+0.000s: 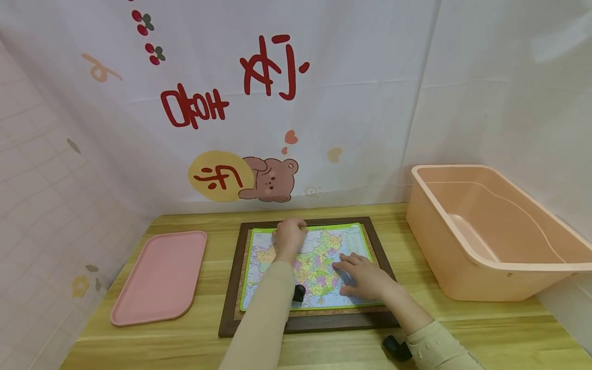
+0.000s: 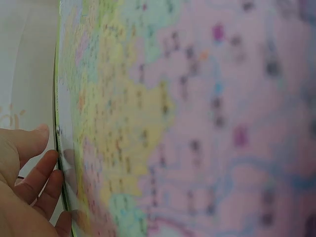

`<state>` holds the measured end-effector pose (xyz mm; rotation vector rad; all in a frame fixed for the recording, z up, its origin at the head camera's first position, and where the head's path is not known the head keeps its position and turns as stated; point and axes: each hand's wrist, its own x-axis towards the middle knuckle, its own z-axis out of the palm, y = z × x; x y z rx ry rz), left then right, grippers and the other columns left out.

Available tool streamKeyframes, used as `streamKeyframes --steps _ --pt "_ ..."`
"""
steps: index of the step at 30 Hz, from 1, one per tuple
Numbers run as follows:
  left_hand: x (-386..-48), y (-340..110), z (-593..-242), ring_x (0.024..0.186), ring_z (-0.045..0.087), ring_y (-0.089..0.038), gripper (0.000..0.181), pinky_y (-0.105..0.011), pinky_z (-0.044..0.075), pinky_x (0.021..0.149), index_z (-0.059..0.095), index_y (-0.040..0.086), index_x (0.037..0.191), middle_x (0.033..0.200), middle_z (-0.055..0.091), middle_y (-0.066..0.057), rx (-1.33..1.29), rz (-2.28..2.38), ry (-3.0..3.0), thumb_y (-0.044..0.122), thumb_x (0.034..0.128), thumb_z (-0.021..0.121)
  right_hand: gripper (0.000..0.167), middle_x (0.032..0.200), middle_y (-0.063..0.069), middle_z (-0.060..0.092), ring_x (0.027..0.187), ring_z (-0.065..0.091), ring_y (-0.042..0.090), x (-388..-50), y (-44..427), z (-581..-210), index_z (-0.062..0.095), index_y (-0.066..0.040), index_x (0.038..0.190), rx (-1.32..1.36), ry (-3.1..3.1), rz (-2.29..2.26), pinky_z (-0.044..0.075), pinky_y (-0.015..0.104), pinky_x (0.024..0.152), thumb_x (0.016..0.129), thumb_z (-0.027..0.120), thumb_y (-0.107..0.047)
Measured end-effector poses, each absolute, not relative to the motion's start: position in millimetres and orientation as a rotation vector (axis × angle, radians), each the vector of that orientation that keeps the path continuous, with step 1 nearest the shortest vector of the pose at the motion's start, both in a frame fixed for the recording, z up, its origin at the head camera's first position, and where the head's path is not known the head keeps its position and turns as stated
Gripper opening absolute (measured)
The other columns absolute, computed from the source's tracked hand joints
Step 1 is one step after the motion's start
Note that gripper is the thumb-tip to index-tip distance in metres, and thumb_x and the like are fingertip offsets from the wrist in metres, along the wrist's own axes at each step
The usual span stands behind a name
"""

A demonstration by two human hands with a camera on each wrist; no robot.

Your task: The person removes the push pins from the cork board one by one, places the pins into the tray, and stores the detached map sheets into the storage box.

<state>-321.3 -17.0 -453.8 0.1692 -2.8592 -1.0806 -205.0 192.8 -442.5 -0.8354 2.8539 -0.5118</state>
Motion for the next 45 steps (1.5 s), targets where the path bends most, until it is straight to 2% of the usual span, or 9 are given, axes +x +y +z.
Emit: streamKeyframes --steps 19,26,45 --pt "-317.8 -12.2 -452.4 0.105 0.054 -0.029 0.011 -0.053 0.035 0.095 0.080 0.023 0.095 0.104 0.069 0.003 0.142 -0.930 -2.868 0.019 0.0938 0.070 0.064 0.149 0.023 0.042 0.135 0.035 0.051 -203.4 192.2 -442.3 0.054 -0.007 0.141 -0.839 2.862 -0.492 0.037 0.064 0.102 0.087 0.076 -0.033" --pt "-319.5 -11.1 -453.8 0.101 0.054 -0.029 0.010 -0.051 0.036 0.091 0.080 0.020 0.091 0.101 0.068 0.001 0.121 -0.906 -2.850 0.016 0.0928 0.071 0.063 0.148 0.023 0.043 0.134 0.035 0.051 -202.9 192.0 -442.3 0.055 -0.006 0.140 -0.858 2.870 -0.495 0.038 0.064 0.101 0.087 0.076 -0.032" --pt "-321.2 -8.9 -453.3 0.101 0.053 -0.030 0.012 -0.054 0.036 0.092 0.078 0.020 0.088 0.101 0.066 -0.001 0.147 -0.884 -2.874 0.011 0.0914 0.070 0.063 0.148 0.023 0.043 0.135 0.035 0.051 -204.1 192.3 -443.5 0.054 -0.006 0.140 -0.857 2.871 -0.491 0.038 0.064 0.101 0.087 0.076 -0.033"
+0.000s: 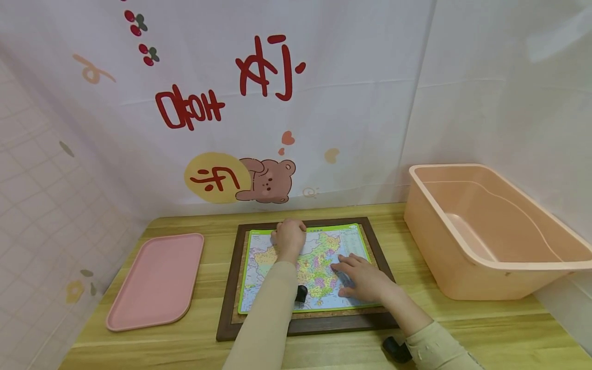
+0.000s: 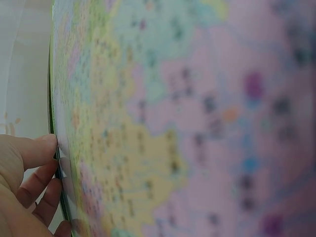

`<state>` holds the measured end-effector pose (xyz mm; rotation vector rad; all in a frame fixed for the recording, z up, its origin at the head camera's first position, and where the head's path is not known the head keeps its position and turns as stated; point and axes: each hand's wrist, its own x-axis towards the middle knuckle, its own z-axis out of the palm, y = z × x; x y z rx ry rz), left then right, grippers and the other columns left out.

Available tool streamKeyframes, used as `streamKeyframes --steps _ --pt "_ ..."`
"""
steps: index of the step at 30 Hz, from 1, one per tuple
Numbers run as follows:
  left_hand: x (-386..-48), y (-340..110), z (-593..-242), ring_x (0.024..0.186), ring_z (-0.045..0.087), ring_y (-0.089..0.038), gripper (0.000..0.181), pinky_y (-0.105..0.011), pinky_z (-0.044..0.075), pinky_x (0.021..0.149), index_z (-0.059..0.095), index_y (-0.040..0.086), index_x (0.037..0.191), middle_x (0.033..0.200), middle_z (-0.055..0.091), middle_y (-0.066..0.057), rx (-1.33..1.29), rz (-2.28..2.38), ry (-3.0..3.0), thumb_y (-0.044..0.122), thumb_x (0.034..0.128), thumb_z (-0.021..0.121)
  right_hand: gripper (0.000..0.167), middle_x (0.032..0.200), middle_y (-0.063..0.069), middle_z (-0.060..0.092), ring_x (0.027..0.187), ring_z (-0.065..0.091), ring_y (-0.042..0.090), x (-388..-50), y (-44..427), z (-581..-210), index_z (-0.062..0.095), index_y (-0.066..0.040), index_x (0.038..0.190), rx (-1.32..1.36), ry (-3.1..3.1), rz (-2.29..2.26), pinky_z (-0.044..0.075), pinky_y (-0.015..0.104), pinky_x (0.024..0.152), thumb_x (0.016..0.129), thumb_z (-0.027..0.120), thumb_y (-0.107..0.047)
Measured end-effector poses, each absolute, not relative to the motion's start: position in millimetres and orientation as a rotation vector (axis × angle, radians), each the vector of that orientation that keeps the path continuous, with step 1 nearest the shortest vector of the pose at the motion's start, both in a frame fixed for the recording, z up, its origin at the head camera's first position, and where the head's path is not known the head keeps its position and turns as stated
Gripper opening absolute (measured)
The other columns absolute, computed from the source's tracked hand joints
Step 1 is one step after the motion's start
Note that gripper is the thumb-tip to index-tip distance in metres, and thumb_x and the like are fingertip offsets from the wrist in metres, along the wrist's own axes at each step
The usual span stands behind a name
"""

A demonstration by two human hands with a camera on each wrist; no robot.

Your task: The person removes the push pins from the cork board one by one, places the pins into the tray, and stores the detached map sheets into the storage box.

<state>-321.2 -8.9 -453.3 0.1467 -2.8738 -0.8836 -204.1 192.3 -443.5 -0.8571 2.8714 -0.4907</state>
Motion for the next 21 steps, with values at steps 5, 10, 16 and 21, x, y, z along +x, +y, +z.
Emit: streamKeyframes --steps 5,10,16,21 --pt "-322.2 -8.7 -453.9 0.101 0.053 -0.030 0.011 -0.053 0.036 0.093 0.077 0.020 0.087 0.100 0.066 -0.001 0.151 -0.874 -2.881 0.011 0.0913 0.071 0.063 0.148 0.023 0.043 0.134 0.036 0.051 -203.8 192.2 -443.5 0.055 -0.006 0.140 -0.860 2.877 -0.486 0.038 0.064 0.101 0.087 0.076 -0.033" --pt "-321.7 -8.1 -453.5 0.100 0.052 -0.030 0.012 -0.053 0.035 0.093 0.076 0.019 0.086 0.099 0.065 -0.001 0.148 -0.885 -2.872 0.011 0.0911 0.071 0.064 0.148 0.023 0.043 0.135 0.035 0.050 -203.7 192.4 -443.1 0.055 -0.006 0.140 -0.860 2.877 -0.488 0.037 0.064 0.102 0.087 0.076 -0.033" --pt "-323.3 -8.1 -454.5 0.099 0.052 -0.030 0.013 -0.053 0.035 0.091 0.075 0.019 0.084 0.097 0.065 -0.001 0.148 -0.884 -2.867 0.009 0.0910 0.070 0.063 0.149 0.023 0.042 0.136 0.034 0.050 -204.6 192.8 -443.1 0.054 -0.006 0.141 -0.845 2.870 -0.495 0.036 0.063 0.103 0.087 0.076 -0.032" --pt "-323.3 -8.9 -455.0 0.099 0.052 -0.030 0.015 -0.052 0.035 0.092 0.075 0.020 0.084 0.098 0.064 -0.001 0.155 -0.871 -2.879 0.009 0.0925 0.068 0.063 0.148 0.023 0.043 0.134 0.036 0.051 -204.2 192.7 -443.8 0.055 -0.006 0.140 -0.874 2.869 -0.493 0.038 0.064 0.102 0.087 0.076 -0.032"
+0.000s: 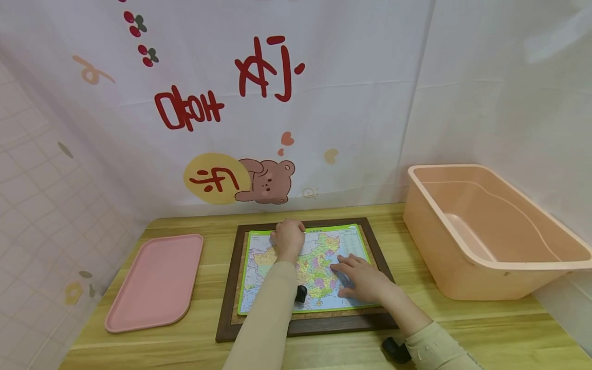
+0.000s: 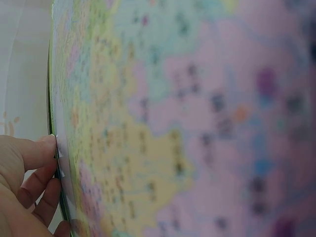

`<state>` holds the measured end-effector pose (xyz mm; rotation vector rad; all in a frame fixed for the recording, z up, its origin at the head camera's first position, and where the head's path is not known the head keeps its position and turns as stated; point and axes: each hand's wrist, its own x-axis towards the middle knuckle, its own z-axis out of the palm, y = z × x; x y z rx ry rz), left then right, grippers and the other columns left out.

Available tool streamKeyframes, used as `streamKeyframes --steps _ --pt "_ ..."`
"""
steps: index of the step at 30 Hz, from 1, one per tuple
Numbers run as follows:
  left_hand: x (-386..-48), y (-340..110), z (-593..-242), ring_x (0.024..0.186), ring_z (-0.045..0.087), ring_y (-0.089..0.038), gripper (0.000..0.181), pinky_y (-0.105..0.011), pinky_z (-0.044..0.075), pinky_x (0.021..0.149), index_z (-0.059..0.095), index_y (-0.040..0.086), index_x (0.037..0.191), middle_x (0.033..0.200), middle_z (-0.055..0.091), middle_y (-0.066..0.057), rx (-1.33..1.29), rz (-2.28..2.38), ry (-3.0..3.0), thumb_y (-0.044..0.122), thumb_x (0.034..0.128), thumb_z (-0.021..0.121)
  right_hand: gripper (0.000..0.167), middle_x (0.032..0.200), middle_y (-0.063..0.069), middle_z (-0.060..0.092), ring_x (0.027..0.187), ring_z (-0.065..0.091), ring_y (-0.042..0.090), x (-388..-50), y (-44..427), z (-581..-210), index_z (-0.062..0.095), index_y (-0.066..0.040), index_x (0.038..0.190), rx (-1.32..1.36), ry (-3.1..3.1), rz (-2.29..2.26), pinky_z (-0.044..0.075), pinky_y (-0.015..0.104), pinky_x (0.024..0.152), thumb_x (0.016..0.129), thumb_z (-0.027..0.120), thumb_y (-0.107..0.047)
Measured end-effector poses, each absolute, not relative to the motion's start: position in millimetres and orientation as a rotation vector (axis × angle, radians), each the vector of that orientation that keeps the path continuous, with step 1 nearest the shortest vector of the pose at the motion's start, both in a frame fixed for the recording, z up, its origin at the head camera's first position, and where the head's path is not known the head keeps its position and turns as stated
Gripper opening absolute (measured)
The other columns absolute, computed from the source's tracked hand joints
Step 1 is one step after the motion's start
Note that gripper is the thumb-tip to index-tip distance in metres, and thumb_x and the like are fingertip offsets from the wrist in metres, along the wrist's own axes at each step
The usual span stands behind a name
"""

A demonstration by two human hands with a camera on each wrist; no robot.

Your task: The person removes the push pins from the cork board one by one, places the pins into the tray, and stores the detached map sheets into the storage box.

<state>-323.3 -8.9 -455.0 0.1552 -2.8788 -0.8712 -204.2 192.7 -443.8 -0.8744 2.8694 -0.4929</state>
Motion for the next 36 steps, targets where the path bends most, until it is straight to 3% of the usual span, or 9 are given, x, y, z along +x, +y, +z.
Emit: streamKeyframes --steps 13,21,36 --pt "-325.5 -10.1 -458.7 0.092 0.051 -0.027 0.023 -0.052 0.034 0.091 0.066 0.021 0.072 0.087 0.062 0.003 0.151 -0.876 -2.860 0.009 0.0909 0.070 0.062 0.147 0.024 0.043 0.134 0.036 0.051 -203.7 191.2 -443.8 0.055 -0.007 0.140 -0.882 2.874 -0.499 0.038 0.063 0.102 0.087 0.076 -0.031" --pt "-326.4 -10.3 -459.3 0.087 0.049 -0.026 0.027 -0.048 0.036 0.084 0.062 0.020 0.067 0.081 0.058 0.003 0.139 -0.842 -2.863 0.011 0.0916 0.069 0.063 0.147 0.024 0.043 0.134 0.037 0.051 -203.9 193.3 -443.5 0.055 -0.006 0.140 -0.901 2.886 -0.479 0.039 0.063 0.101 0.087 0.076 -0.033" --pt "-323.7 -15.4 -457.8 0.091 0.050 -0.027 0.023 -0.048 0.036 0.085 0.062 0.020 0.071 0.085 0.057 0.002 0.095 -0.851 -2.913 0.015 0.0930 0.068 0.064 0.148 0.023 0.043 0.134 0.036 0.051 -202.9 192.1 -443.3 0.055 -0.007 0.140 -0.881 2.880 -0.483 0.038 0.063 0.102 0.087 0.076 -0.034"
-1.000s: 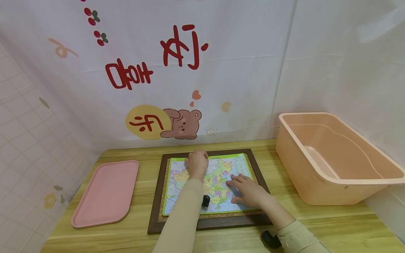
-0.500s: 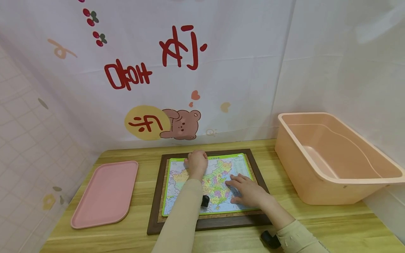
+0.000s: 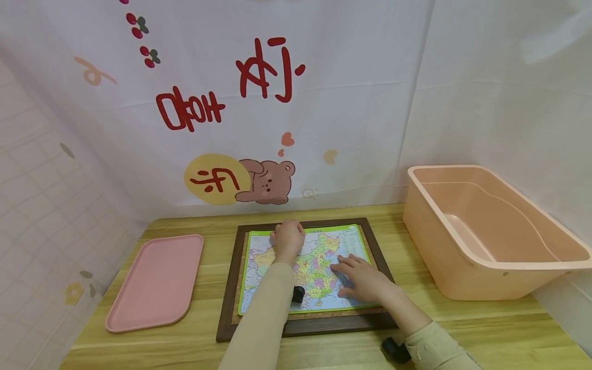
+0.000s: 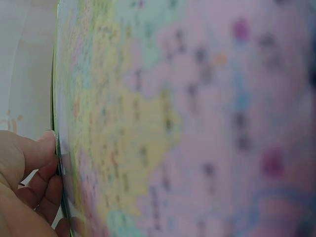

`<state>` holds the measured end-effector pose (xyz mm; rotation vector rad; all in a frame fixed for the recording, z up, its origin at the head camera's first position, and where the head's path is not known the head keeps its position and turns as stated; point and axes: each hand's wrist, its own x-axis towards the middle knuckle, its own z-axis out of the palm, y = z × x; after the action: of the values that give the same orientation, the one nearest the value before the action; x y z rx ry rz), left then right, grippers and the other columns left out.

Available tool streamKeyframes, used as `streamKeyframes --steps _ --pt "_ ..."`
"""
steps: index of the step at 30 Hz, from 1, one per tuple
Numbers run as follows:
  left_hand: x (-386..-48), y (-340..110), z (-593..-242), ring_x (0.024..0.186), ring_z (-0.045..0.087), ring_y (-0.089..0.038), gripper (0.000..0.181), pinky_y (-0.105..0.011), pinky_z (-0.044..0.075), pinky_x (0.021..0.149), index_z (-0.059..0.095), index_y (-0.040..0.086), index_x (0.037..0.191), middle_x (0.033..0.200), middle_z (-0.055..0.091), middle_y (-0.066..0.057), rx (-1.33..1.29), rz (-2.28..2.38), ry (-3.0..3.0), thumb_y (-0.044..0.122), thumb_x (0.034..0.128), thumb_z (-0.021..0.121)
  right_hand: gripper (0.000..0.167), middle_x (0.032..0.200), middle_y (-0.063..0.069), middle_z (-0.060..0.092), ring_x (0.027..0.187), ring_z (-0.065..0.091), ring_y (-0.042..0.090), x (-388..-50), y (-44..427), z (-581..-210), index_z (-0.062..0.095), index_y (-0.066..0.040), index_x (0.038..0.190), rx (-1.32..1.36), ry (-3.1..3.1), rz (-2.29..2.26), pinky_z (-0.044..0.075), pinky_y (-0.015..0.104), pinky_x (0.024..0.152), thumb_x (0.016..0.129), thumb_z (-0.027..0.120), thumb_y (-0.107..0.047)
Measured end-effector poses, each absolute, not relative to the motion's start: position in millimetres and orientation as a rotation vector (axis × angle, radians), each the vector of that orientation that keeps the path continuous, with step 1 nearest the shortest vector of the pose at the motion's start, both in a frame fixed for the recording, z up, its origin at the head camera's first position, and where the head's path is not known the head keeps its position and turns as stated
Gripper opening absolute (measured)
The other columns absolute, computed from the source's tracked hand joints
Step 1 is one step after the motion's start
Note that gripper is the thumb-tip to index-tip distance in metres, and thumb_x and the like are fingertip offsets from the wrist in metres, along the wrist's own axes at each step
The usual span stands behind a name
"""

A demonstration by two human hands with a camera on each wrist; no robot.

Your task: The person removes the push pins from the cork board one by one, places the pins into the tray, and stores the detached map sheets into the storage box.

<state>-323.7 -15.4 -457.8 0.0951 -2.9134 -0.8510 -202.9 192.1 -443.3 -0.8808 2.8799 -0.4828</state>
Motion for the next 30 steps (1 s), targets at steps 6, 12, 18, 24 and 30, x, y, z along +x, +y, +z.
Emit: streamKeyframes --steps 6,12,18,24,30 --pt "-320 -20 -452 0.089 0.050 -0.026 0.021 -0.048 0.037 0.084 0.062 0.018 0.072 0.083 0.057 0.002 0.062 -0.907 -2.914 0.014 0.0920 0.068 0.064 0.148 0.023 0.043 0.134 0.036 0.051 -203 192 -444 0.055 -0.006 0.140 -0.877 2.879 -0.484 0.038 0.064 0.102 0.087 0.076 -0.034" --pt "-320 -22 -452 0.087 0.052 -0.026 0.020 -0.047 0.039 0.081 0.062 0.018 0.073 0.080 0.057 0.002 0.029 -0.904 -2.920 0.015 0.0914 0.069 0.064 0.149 0.022 0.042 0.135 0.035 0.050 -202 192 -442 0.055 -0.007 0.140 -0.842 2.877 -0.493 0.038 0.064 0.101 0.086 0.076 -0.033" --pt "-319 -25 -450 0.087 0.052 -0.025 0.019 -0.046 0.038 0.081 0.062 0.018 0.074 0.079 0.059 0.003 0.004 -0.970 -2.907 0.014 0.0907 0.070 0.064 0.149 0.023 0.042 0.135 0.035 0.051 -202 191 -441 0.055 -0.006 0.140 -0.850 2.872 -0.508 0.038 0.064 0.101 0.086 0.076 -0.033" --pt "-317 -27 -446 0.088 0.052 -0.025 0.018 -0.047 0.038 0.083 0.063 0.018 0.076 0.081 0.059 0.003 -0.009 -1.043 -2.888 0.015 0.0913 0.071 0.063 0.149 0.024 0.041 0.135 0.034 0.052 -202 191 -442 0.055 -0.006 0.140 -0.846 2.865 -0.517 0.037 0.065 0.101 0.087 0.076 -0.032" --pt "-317 -28 -444 0.089 0.053 -0.024 0.018 -0.048 0.038 0.085 0.063 0.018 0.076 0.082 0.060 0.002 -0.045 -1.095 -2.859 0.015 0.0915 0.072 0.063 0.149 0.023 0.041 0.135 0.034 0.051 -202 192 -442 0.055 -0.006 0.140 -0.847 2.861 -0.530 0.037 0.065 0.101 0.087 0.076 -0.033"
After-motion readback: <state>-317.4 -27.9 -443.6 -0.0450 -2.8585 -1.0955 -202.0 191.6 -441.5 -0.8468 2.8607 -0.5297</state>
